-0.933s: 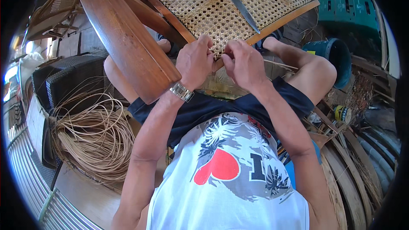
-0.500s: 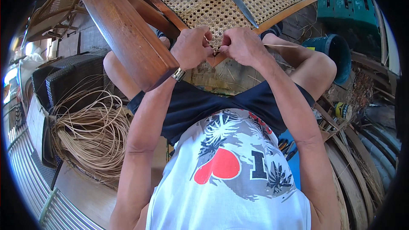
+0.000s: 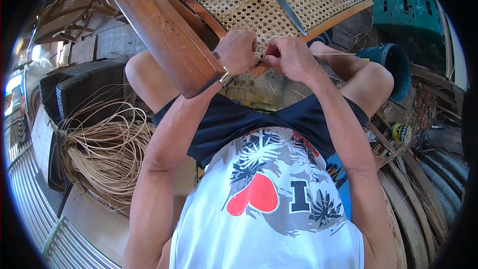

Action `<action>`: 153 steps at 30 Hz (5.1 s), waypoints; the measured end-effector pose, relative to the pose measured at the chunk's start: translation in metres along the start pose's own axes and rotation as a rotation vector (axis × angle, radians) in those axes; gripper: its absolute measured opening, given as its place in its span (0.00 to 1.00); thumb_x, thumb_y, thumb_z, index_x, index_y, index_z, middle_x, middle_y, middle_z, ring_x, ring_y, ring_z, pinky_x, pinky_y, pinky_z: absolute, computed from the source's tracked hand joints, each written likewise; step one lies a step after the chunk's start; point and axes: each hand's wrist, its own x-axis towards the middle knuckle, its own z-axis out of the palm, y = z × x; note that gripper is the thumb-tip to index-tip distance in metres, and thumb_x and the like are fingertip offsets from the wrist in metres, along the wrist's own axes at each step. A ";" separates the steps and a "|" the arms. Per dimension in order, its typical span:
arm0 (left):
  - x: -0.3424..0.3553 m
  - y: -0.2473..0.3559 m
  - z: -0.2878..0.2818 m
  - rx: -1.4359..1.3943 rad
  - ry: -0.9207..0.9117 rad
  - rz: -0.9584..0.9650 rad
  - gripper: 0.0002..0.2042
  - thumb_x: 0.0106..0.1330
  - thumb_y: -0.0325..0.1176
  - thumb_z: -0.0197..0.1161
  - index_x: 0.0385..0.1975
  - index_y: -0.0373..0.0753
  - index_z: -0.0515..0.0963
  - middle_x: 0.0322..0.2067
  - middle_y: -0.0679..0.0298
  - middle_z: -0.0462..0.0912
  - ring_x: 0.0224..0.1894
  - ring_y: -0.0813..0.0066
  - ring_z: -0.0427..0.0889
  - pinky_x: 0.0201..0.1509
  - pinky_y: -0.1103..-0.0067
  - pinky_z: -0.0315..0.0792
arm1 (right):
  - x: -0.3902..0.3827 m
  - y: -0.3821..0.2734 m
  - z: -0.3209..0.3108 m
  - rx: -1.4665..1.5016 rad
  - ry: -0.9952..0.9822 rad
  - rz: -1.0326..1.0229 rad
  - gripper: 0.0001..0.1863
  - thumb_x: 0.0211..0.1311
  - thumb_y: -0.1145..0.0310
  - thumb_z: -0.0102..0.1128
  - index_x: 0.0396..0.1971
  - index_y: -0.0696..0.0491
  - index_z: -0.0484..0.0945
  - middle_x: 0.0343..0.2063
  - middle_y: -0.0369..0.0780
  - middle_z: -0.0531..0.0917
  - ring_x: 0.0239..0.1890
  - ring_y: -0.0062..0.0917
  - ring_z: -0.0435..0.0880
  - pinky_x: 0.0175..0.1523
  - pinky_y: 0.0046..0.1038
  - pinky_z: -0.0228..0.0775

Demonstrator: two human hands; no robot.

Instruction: Weaving and repairing the seat of a wooden chair using rattan strands and tools.

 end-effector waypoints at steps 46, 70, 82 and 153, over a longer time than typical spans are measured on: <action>-0.064 0.011 0.009 -0.434 0.302 -0.174 0.17 0.63 0.23 0.68 0.52 0.34 0.78 0.43 0.57 0.82 0.36 0.69 0.87 0.40 0.76 0.81 | -0.022 -0.007 0.018 0.015 0.321 -0.141 0.13 0.60 0.72 0.68 0.43 0.57 0.79 0.39 0.44 0.80 0.41 0.38 0.84 0.47 0.37 0.76; -0.072 0.009 0.032 -0.317 0.469 -0.197 0.08 0.66 0.30 0.69 0.41 0.33 0.84 0.37 0.54 0.84 0.32 0.61 0.85 0.38 0.71 0.78 | -0.029 -0.019 0.035 -0.064 0.383 -0.108 0.07 0.64 0.68 0.64 0.38 0.53 0.80 0.34 0.41 0.81 0.39 0.40 0.83 0.44 0.40 0.74; -0.079 0.008 0.049 -0.318 0.561 -0.180 0.09 0.67 0.29 0.68 0.43 0.33 0.81 0.35 0.55 0.84 0.33 0.62 0.84 0.38 0.73 0.77 | -0.013 -0.022 0.047 -0.029 0.390 -0.170 0.05 0.63 0.68 0.66 0.37 0.50 0.83 0.34 0.38 0.82 0.35 0.36 0.86 0.37 0.35 0.80; -0.075 0.010 0.064 -0.910 0.596 -0.363 0.13 0.70 0.31 0.69 0.51 0.36 0.80 0.41 0.68 0.81 0.36 0.86 0.77 0.41 0.86 0.74 | -0.044 0.011 0.053 -0.101 0.585 -0.185 0.09 0.59 0.67 0.71 0.39 0.47 0.83 0.34 0.35 0.76 0.40 0.31 0.78 0.50 0.37 0.66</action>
